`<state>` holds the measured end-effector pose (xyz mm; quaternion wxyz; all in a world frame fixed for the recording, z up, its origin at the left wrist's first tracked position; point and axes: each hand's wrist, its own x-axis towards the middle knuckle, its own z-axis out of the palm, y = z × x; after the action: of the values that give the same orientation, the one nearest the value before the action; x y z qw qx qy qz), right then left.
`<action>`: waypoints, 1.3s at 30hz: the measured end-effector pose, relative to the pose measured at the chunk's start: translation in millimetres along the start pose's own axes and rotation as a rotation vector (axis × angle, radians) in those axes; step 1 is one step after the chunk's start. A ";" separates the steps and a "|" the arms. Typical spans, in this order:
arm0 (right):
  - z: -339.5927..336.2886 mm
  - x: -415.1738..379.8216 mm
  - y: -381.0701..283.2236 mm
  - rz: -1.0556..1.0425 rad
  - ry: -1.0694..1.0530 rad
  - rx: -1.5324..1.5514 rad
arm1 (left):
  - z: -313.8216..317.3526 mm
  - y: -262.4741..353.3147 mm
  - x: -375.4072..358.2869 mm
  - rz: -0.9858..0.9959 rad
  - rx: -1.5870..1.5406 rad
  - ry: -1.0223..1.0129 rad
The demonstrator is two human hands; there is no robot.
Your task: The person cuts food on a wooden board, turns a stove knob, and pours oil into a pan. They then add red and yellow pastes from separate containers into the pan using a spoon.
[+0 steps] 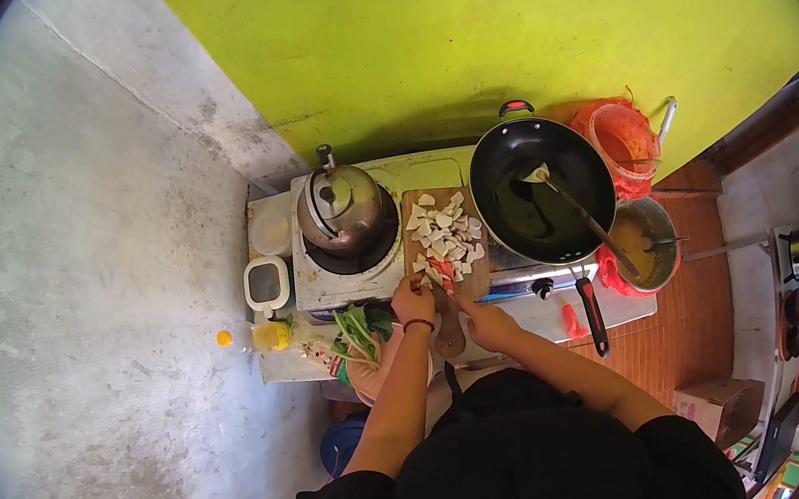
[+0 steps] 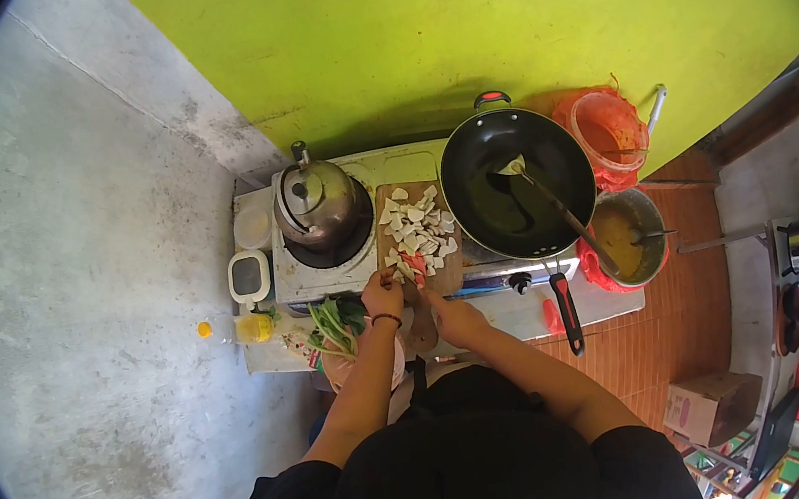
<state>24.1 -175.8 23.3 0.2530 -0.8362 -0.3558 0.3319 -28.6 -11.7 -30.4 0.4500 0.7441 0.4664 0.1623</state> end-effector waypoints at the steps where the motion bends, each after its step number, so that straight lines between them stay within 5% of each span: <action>1: 4.8 3.0 4.3 -0.013 0.008 0.018 | -0.8 0.3 -0.1 0.001 0.007 -0.006; 5: 3.3 0.6 7.0 -0.040 0.028 0.149 | -2.7 0.3 -0.9 0.010 0.007 -0.027; 8: -1.1 -3.2 -0.2 -0.004 -0.008 -0.208 | -2.5 4.9 -3.2 0.008 0.005 -0.017; 11: -0.9 -2.6 1.8 -0.038 0.033 -0.228 | 0.5 3.3 -1.7 0.029 -0.020 0.007; 18: 7.8 -6.8 16.6 -0.115 0.220 -0.012 | 11.0 -0.4 7.0 0.095 -0.104 0.033; 24: 6.3 -7.7 29.1 -0.148 0.348 0.042 | 11.8 27.1 7.2 0.297 0.039 0.073; 30: -9.6 -13.8 24.9 -0.137 0.368 0.078 | 19.9 60.7 20.3 0.220 0.369 -0.078; 39: -15.5 -13.1 29.0 -0.174 0.405 0.123 | 26.7 54.7 24.5 0.355 0.394 -0.017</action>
<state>41.0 -206.7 19.2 0.3972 -0.8350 -0.3478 0.1554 31.6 -13.7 -4.3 0.2646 0.8888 0.3475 0.1385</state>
